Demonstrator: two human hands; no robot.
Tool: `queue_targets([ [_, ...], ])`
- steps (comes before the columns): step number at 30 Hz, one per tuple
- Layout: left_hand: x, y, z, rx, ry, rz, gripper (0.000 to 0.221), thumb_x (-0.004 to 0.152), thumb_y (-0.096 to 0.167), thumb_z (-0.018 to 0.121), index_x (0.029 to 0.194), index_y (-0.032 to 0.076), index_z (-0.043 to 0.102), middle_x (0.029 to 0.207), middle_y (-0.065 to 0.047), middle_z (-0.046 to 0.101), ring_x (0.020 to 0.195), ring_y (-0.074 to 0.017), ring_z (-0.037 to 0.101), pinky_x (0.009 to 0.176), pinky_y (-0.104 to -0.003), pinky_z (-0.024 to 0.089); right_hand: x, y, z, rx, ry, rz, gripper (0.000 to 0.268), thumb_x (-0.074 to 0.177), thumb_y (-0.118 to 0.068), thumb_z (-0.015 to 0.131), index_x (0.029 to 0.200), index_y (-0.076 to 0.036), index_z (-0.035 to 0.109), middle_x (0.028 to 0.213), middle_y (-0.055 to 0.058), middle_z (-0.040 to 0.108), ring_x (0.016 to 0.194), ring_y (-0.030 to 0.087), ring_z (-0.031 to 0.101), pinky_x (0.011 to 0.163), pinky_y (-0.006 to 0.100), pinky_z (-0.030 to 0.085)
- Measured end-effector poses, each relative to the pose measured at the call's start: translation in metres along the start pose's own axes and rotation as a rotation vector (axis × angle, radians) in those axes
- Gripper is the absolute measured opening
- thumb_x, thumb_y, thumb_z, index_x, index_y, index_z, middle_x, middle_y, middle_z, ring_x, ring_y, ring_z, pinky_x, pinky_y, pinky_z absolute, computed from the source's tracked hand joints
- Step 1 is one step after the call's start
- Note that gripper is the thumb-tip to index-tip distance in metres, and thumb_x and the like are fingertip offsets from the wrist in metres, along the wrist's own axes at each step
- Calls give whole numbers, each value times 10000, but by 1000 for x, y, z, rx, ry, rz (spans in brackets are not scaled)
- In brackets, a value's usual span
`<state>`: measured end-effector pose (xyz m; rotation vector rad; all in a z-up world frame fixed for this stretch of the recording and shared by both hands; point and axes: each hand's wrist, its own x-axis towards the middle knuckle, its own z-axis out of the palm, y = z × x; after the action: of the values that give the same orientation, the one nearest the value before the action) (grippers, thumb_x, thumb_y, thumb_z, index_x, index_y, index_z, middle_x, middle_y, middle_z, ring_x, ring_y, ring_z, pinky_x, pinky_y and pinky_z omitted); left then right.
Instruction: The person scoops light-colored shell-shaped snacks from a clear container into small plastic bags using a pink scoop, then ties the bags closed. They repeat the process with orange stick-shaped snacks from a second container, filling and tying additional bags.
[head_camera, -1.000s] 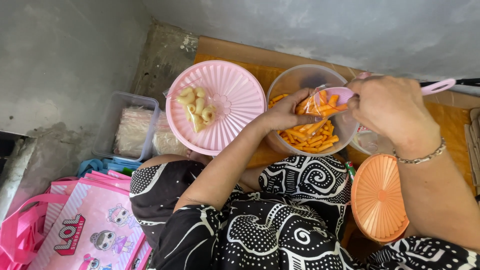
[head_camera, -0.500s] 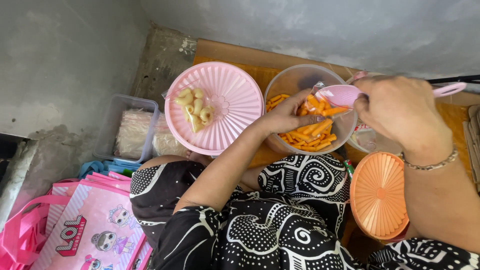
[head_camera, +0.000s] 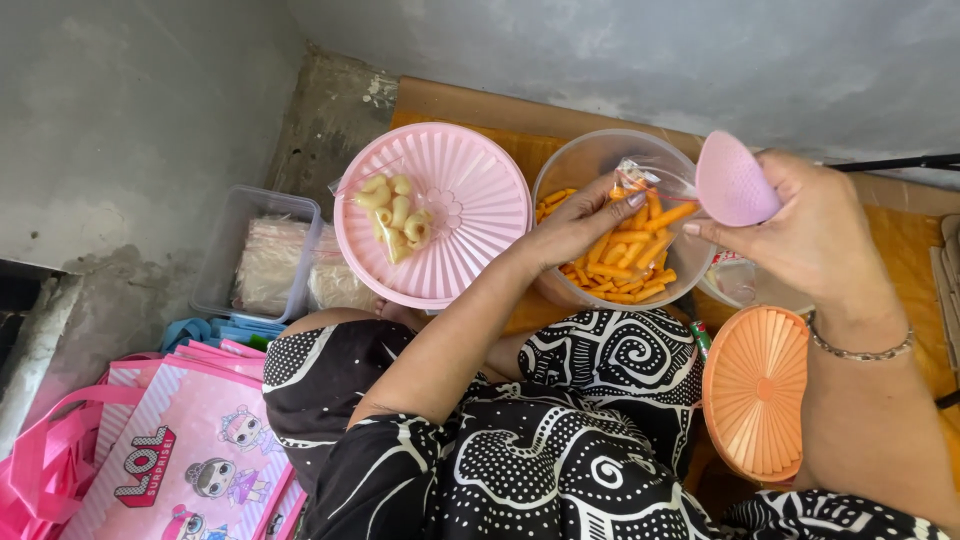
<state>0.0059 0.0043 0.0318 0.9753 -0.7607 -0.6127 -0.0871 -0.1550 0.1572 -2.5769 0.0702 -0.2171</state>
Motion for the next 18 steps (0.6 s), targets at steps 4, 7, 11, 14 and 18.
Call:
queue_targets([
  [4,2,-11,2,-37,64,12,232,900,262,460,1060,110,533,1035,-40,573,984,-140,535,856,-274,454,1,2,15,-105,42,-129,399,665,-236,711,1018,-75,615,1147,39,577,1059,126,512,740,261,387],
  [7,2,-11,3,-116,118,-45,129,869,239,499,917,124,533,900,-12,581,856,-92,538,756,-235,461,4,13,21,56,67,-285,294,703,-49,677,965,49,587,1064,171,584,1080,229,515,888,285,379],
  [11,-1,-11,2,-78,106,-11,168,870,238,504,965,102,532,980,-39,568,914,-121,530,799,-255,451,6,17,20,-99,-34,-261,286,625,-71,690,902,-42,623,995,119,602,1055,231,521,815,303,392],
  [14,-1,-16,-1,30,106,-2,177,871,250,490,973,109,519,1014,-30,552,943,-106,505,827,-252,426,10,12,17,-100,-136,-205,361,585,-70,700,931,-37,603,987,115,578,1048,235,504,817,337,396],
  [18,-2,-20,-3,96,59,60,231,896,220,469,1096,108,493,1207,-31,464,1118,-143,439,955,-284,367,11,23,22,-173,-161,-159,276,589,-23,639,863,-38,608,1030,160,551,1204,244,420,871,324,370],
])
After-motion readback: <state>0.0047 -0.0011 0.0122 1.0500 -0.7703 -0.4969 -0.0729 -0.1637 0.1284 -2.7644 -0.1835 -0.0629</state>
